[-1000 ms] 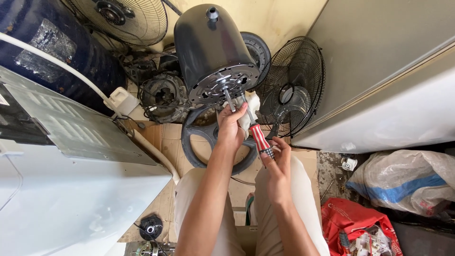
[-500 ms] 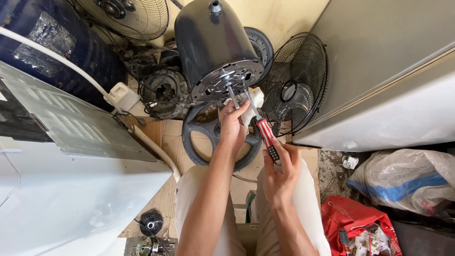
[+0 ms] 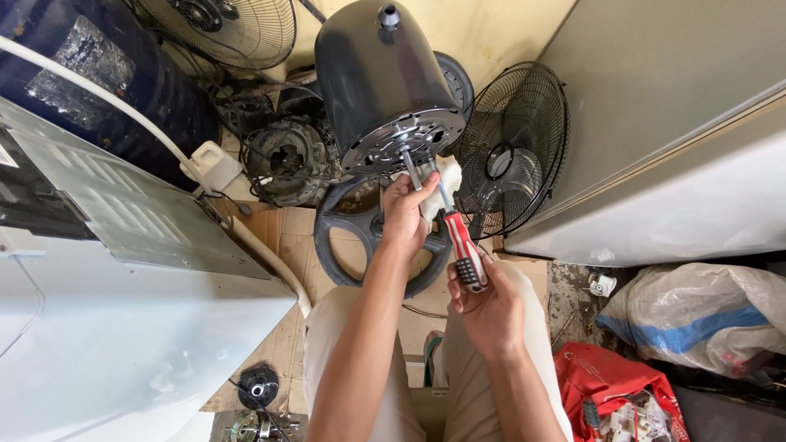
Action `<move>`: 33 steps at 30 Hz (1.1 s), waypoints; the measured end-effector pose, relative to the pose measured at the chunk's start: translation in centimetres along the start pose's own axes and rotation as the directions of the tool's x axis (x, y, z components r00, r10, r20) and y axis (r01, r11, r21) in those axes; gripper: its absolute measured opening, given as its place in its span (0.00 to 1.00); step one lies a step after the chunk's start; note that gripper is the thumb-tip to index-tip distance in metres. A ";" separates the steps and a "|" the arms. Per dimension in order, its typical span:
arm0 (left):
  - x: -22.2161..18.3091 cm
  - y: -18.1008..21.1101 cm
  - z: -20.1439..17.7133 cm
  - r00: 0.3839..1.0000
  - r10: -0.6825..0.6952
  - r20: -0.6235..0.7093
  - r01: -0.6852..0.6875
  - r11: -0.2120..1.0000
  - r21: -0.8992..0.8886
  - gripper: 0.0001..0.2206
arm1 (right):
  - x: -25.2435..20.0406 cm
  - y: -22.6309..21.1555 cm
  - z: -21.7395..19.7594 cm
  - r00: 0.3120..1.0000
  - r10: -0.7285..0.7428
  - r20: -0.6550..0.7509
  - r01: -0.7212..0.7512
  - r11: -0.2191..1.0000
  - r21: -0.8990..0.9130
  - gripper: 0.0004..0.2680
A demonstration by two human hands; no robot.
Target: Using a screwdriver to remove a screw from a fan motor assembly while holding it steady with a cloth.
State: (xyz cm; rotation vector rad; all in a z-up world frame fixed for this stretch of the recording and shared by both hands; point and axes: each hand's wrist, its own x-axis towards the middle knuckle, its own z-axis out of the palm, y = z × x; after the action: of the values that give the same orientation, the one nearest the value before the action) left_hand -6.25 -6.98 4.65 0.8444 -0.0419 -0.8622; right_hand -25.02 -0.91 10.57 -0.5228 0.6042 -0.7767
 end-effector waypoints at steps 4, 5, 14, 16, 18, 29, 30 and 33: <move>0.3 -0.1 -0.3 1.000 0.003 0.004 -0.003 0.999 0.032 0.13 | -0.2 0.8 1.1 0.923 -0.378 -0.070 0.291 0.805 -0.517 0.16; 0.1 0.2 -0.1 1.000 0.000 0.012 0.000 1.000 0.008 0.12 | -0.1 1.3 1.0 0.760 -0.641 0.107 0.437 0.381 -0.815 0.12; 0.4 -0.2 -0.7 1.000 -0.009 0.028 0.009 1.000 -0.016 0.11 | -0.2 2.2 2.0 0.748 -0.652 0.124 0.490 0.415 -0.767 0.21; 0.6 -0.2 -1.0 1.000 -0.005 0.026 0.005 1.000 -0.009 0.11 | 0.0 1.9 1.4 0.902 -0.432 -0.025 0.354 0.769 -0.532 0.27; 0.5 0.0 -1.0 0.999 -0.021 0.035 0.021 1.000 -0.016 0.10 | 0.6 1.4 -0.3 0.995 0.101 0.023 -0.101 0.994 0.038 0.17; -0.1 0.4 0.1 0.999 -0.026 0.039 0.030 0.992 -0.119 0.09 | 0.2 1.8 3.2 0.483 -0.797 0.364 0.329 -0.220 -0.918 0.14; -0.3 0.4 0.3 1.000 -0.009 0.016 0.010 0.998 -0.070 0.10 | 0.4 1.9 3.5 0.451 -0.810 0.374 0.314 -0.249 -0.916 0.15; 0.3 0.0 -0.4 1.000 0.009 0.020 -0.009 1.000 -0.015 0.10 | 0.3 2.5 1.8 0.688 -0.717 0.108 0.421 0.273 -0.865 0.29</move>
State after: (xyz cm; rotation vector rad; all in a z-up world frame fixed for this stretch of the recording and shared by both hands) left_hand -5.86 -6.94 4.31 0.8215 -0.0564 -0.8614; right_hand -22.45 0.74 10.20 -1.6695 1.1361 -1.2779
